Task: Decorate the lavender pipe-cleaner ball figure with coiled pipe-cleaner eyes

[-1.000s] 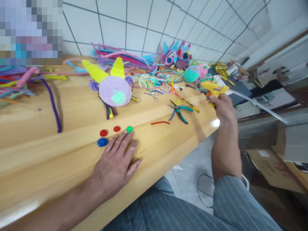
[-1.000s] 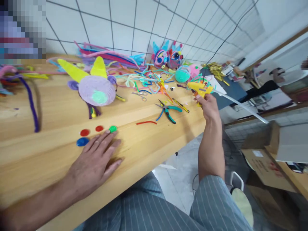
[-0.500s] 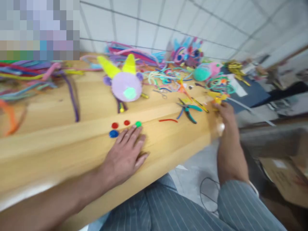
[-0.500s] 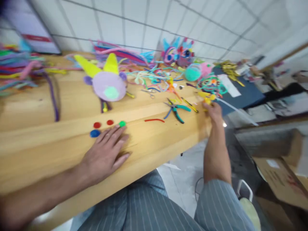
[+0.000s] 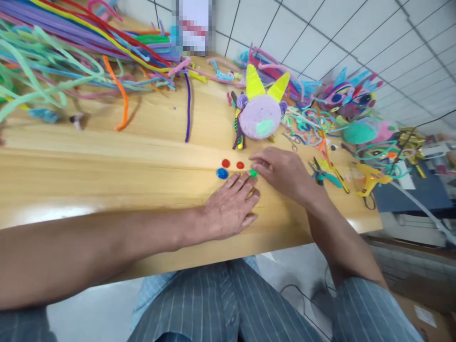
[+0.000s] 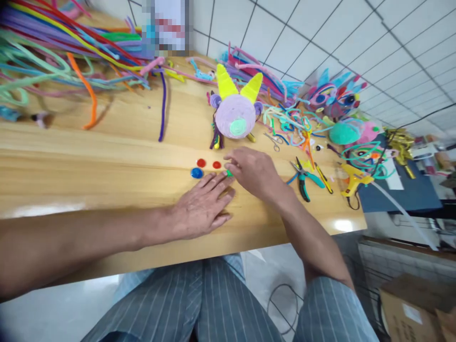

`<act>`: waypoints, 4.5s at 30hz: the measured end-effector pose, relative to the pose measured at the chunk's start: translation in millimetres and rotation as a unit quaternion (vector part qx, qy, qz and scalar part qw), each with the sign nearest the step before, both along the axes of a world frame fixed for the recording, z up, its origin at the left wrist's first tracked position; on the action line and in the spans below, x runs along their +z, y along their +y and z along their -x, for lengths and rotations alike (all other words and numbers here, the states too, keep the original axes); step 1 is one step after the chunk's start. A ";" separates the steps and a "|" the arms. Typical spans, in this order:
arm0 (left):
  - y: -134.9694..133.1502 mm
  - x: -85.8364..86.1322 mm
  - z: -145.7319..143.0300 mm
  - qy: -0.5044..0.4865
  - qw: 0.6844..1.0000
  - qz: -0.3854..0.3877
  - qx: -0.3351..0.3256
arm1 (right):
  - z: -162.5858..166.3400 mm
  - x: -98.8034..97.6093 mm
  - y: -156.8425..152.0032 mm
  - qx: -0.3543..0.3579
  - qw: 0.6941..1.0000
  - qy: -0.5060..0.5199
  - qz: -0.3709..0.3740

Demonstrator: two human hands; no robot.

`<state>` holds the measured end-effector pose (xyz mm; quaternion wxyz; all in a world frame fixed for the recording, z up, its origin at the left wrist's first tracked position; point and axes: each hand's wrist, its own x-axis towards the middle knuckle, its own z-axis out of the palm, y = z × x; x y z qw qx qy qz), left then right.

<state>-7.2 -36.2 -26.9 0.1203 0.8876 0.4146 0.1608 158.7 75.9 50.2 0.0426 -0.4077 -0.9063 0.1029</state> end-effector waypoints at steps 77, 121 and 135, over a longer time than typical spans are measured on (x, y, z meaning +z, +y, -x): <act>0.9 4.2 1.9 0.008 1.000 0.012 -0.007 | -28.8 -37.4 7.2 -0.069 0.955 0.190 0.215; 16.0 21.2 65.0 -0.155 0.979 0.017 0.132 | -19.4 -42.4 -16.7 0.004 0.997 0.069 -0.018; 16.5 26.9 28.3 -0.549 0.649 0.494 0.182 | -11.9 -34.2 -23.9 0.001 0.922 0.340 0.183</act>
